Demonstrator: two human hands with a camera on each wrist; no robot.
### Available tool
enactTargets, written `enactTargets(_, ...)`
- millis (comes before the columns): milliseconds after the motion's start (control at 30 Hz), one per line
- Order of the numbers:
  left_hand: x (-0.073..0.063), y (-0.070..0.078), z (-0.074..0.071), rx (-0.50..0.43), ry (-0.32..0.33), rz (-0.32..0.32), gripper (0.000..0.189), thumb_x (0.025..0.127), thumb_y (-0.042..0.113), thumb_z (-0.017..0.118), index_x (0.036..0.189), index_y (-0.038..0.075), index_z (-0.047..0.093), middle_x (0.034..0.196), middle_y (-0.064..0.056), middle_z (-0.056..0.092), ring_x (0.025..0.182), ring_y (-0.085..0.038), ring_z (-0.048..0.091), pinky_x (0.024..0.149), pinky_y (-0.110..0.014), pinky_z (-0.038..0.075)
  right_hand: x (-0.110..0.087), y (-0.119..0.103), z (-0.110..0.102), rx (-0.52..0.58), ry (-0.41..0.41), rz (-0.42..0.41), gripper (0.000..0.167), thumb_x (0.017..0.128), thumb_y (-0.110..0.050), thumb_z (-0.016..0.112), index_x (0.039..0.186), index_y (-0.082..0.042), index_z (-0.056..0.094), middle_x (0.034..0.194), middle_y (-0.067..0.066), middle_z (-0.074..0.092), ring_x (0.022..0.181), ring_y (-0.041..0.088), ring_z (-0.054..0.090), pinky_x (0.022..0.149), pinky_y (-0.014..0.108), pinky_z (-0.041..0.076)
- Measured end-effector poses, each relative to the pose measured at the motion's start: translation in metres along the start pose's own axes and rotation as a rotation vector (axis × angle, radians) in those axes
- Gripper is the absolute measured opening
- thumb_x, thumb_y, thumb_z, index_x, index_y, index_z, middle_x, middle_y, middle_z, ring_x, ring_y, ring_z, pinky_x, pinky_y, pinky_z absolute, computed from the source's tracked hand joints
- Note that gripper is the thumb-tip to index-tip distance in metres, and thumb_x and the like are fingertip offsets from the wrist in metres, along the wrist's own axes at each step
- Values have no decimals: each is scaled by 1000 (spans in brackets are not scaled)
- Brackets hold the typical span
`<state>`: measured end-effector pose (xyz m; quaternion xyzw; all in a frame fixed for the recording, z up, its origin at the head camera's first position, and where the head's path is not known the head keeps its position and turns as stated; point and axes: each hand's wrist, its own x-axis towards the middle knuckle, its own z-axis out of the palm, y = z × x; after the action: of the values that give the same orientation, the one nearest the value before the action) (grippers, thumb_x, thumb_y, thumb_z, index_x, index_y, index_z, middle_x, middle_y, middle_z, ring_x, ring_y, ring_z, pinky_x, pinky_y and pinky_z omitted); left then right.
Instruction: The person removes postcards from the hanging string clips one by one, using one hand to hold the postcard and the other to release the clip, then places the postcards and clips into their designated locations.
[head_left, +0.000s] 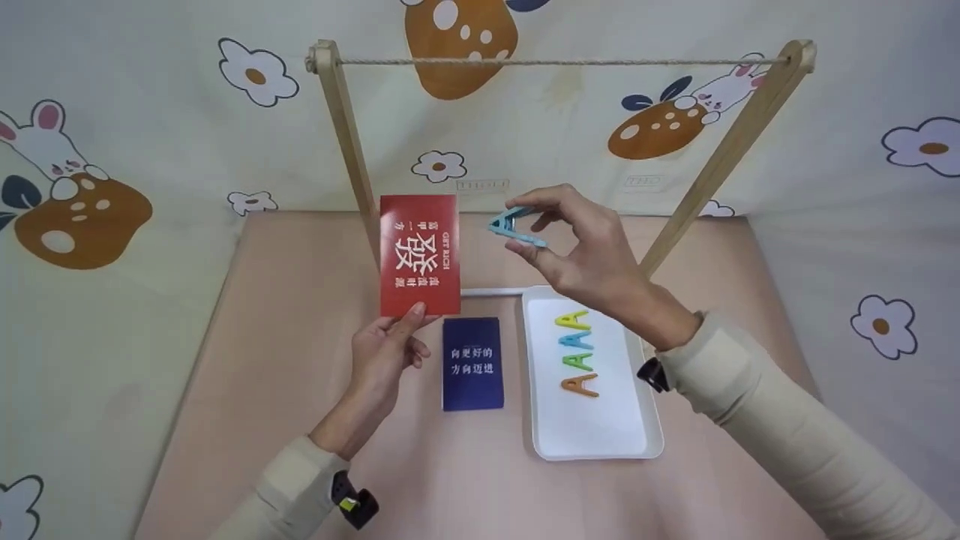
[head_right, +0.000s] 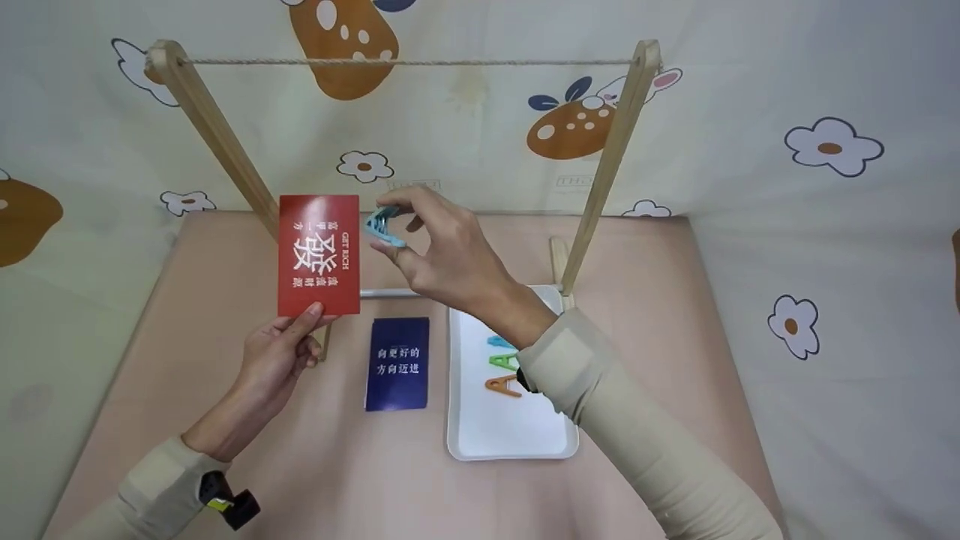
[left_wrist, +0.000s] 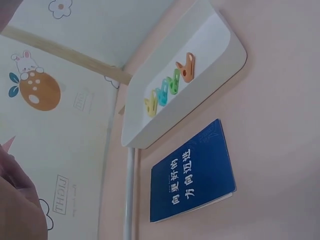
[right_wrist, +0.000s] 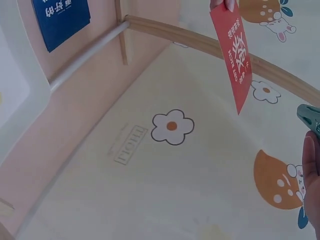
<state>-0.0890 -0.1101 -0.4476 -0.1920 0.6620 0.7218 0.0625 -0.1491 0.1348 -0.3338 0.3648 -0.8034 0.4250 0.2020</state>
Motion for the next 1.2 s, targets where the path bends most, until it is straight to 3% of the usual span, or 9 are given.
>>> enactTargets(267, -4, -29, 10, -2, 3, -41, 41, 94, 33, 72, 114, -3, 68, 91, -3, 78, 53, -10, 59, 50, -17, 50, -34, 15, 15, 103, 2, 100, 40, 84, -3, 79, 118, 5, 60, 115, 15, 59, 104, 22, 68, 90, 23, 61)
enactTargets(500, -6, -54, 12, 20, 8, -67, 42, 94, 32, 72, 110, -6, 68, 82, -4, 78, 50, -9, 60, 48, -18, 51, -73, 29, 26, 146, 19, 196, 38, 82, 5, 77, 116, 5, 60, 112, 13, 60, 102, 27, 71, 87, 26, 62)
enactTargets(700, -6, -76, 8, 21, 1, -98, 42, 95, 32, 69, 111, -7, 68, 77, -3, 76, 52, -9, 60, 49, -19, 52, -129, 43, 39, 111, 56, 375, 44, 80, 5, 80, 119, -2, 60, 114, 9, 60, 102, 25, 70, 82, 28, 64)
enactTargets(900, -7, -93, 9, 62, 1, -133, 40, 98, 31, 65, 112, -5, 69, 81, -7, 76, 55, -9, 60, 51, -19, 51, -185, 55, 47, 162, 54, 579, 45, 80, 5, 79, 120, -3, 59, 115, 6, 61, 101, 22, 70, 83, 25, 63)
enactTargets(1033, -8, -103, 13, 82, -4, -151, 40, 98, 31, 65, 113, -6, 69, 80, -12, 75, 55, -10, 60, 53, -19, 51, -206, 59, 50, 186, 36, 679, 48, 77, 10, 79, 120, -1, 58, 116, 8, 61, 104, 21, 71, 83, 22, 62)
enactTargets(1200, -14, -118, 17, 98, -19, -181, 36, 99, 25, 64, 114, -8, 63, 78, -15, 70, 57, -12, 62, 54, -20, 53, -222, 62, 51, 162, 38, 721, 49, 74, 12, 81, 117, -1, 59, 115, 8, 63, 103, 23, 73, 84, 23, 62)
